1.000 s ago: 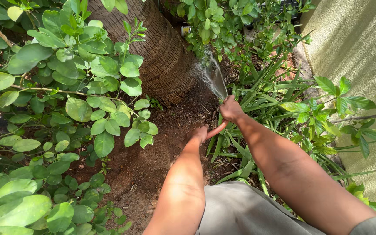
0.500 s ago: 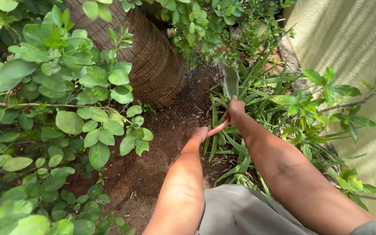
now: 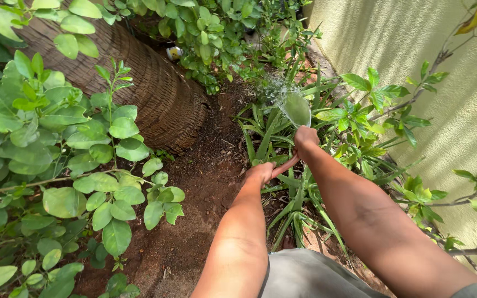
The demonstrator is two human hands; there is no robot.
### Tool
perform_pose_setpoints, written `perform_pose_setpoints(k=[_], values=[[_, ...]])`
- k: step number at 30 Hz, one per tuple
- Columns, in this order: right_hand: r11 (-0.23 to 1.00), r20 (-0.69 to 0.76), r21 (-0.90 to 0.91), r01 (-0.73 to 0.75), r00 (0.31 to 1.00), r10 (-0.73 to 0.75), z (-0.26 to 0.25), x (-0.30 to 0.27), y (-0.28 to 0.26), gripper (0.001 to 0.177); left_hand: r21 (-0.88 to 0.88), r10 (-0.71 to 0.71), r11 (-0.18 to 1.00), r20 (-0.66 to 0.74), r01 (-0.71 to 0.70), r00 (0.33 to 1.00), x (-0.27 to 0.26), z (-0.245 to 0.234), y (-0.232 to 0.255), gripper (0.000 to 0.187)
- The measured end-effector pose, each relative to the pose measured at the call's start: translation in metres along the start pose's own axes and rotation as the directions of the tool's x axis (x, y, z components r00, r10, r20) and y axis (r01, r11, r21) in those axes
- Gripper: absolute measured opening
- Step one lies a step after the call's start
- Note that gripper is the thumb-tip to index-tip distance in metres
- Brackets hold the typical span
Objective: The person waters the base of a palm tree and surrounding bushes using a hose.
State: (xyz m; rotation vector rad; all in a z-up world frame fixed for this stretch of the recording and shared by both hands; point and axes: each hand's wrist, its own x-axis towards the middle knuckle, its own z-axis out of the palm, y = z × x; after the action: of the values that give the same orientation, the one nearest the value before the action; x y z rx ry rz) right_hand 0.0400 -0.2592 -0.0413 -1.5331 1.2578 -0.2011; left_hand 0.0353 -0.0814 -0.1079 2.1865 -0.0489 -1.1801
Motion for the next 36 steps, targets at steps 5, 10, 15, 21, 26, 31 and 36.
perform_pose_setpoints(k=[5,10,15,21,26,31,36], values=[[0.983,0.062,0.153,-0.105,0.993,0.096,-0.011,0.004,0.003,0.037,-0.184,0.004,0.983,0.096,0.014,0.995,-0.021,0.017,0.002,0.066],[0.961,0.200,0.170,-0.219,0.962,0.184,-0.017,0.015,0.007,0.030,-0.252,0.001,0.967,0.131,0.032,0.991,-0.041,0.023,0.003,0.070],[0.954,0.230,0.138,-0.266,0.946,0.230,-0.019,0.019,0.001,0.027,-0.326,0.047,0.945,0.199,0.021,0.979,-0.058,0.023,0.027,0.069],[0.972,0.292,0.050,-0.231,0.934,0.207,-0.008,0.030,-0.011,0.029,-0.331,0.006,0.941,0.238,0.075,0.971,-0.056,0.035,0.047,0.073],[0.972,0.352,0.023,-0.232,0.912,0.209,-0.005,0.038,-0.010,0.028,-0.371,0.004,0.924,0.240,0.088,0.971,-0.040,0.045,0.053,0.073],[0.964,0.395,0.002,-0.265,0.886,0.243,-0.010,0.041,-0.005,0.031,-0.328,-0.014,0.941,0.220,0.088,0.975,-0.026,0.058,0.054,0.073],[0.975,0.398,-0.042,-0.217,0.892,0.215,-0.015,0.046,-0.006,0.031,-0.286,-0.064,0.951,0.199,0.121,0.978,-0.007,0.062,0.056,0.089]])
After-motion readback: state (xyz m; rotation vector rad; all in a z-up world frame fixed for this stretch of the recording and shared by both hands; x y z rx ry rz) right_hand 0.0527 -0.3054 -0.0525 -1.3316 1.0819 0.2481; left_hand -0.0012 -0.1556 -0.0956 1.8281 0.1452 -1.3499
